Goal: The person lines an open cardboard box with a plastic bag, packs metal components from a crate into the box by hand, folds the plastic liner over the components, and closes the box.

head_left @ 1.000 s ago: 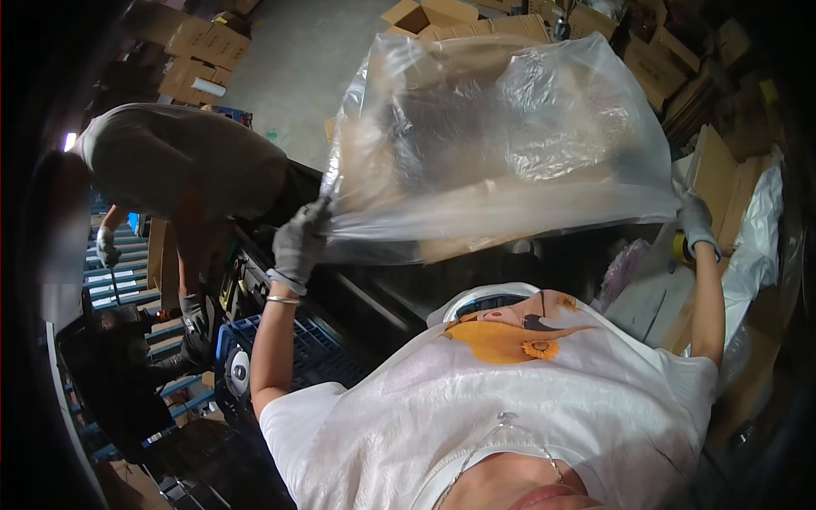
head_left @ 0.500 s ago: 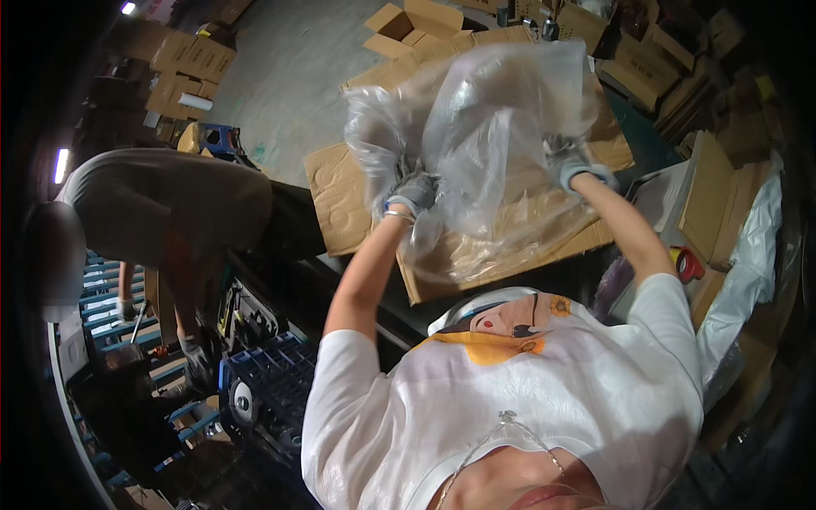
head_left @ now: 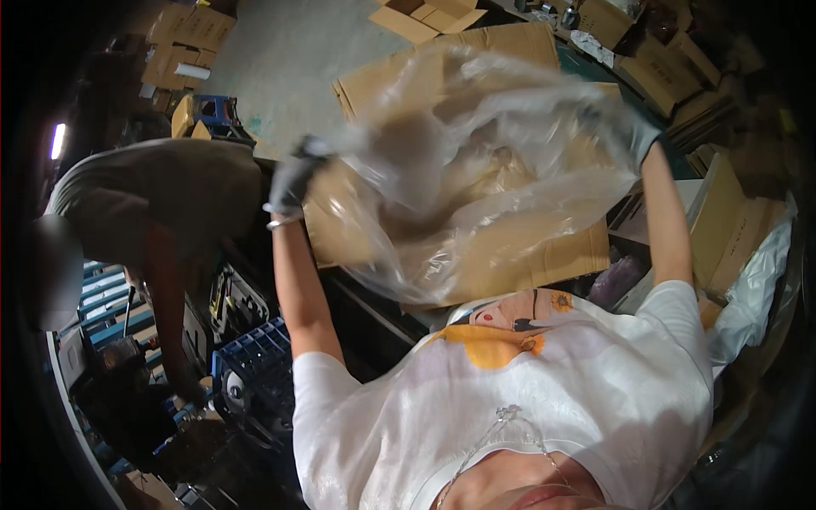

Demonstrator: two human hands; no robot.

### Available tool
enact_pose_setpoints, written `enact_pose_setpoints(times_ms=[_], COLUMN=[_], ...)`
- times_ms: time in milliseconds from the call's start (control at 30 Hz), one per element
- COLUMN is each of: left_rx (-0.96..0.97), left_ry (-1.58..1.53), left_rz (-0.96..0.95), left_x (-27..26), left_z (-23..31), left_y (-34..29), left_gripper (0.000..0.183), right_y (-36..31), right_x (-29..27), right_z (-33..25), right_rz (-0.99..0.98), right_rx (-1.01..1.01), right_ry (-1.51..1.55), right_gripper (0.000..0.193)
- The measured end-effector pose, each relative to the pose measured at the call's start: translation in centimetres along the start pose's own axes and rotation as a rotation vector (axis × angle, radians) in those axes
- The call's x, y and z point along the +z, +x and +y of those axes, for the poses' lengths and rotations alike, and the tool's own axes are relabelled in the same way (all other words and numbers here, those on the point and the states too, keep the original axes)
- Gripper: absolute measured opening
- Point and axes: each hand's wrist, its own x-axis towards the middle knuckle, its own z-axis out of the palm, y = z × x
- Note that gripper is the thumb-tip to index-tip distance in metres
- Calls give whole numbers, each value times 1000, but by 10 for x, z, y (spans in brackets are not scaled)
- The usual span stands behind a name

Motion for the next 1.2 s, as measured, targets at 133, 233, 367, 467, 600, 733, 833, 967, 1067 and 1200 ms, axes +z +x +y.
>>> enact_pose_setpoints(times_ms=[133,233,367,467,600,733,833,967,1067,1200], left_rx=[314,606,659,472,-178,494,457,377,363,409], left_ry=[826,476,436,395,-452,279,303,375,372,456], left_rz=[880,508,-268,-461,-1107,-853,-550,-498,-366,-565], left_x=[-51,-31,39,67,48,27,66,163,175,131], left_z=[128,175,209,121,53,143,149,51,56,110], left_y=[-16,-80,-105,-100,-134,-129,-132,-156,-181,-191], left_gripper=[79,94,92,62,55,57,62,55,27,63], right_y=[-11,-63,-81,-66,-128,-140,-126,-91,-108,-129], right_x=[-50,-9,44,49,69,92,117,142,154,148], right_z=[-9,-37,-57,-31,-22,-43,-13,66,65,77], right_rz=[1018,956,378,-198,-875,-546,-182,-291,-336,-337], right_rx=[154,-557,-900,-180,100,65,-390,-348,-215,-363], right_ry=[-1117,-1118,-1330,-1546,-1055,-844,-967,-1239,-1331,-1323], right_gripper=[77,82,78,59,46,47,55,43,37,45])
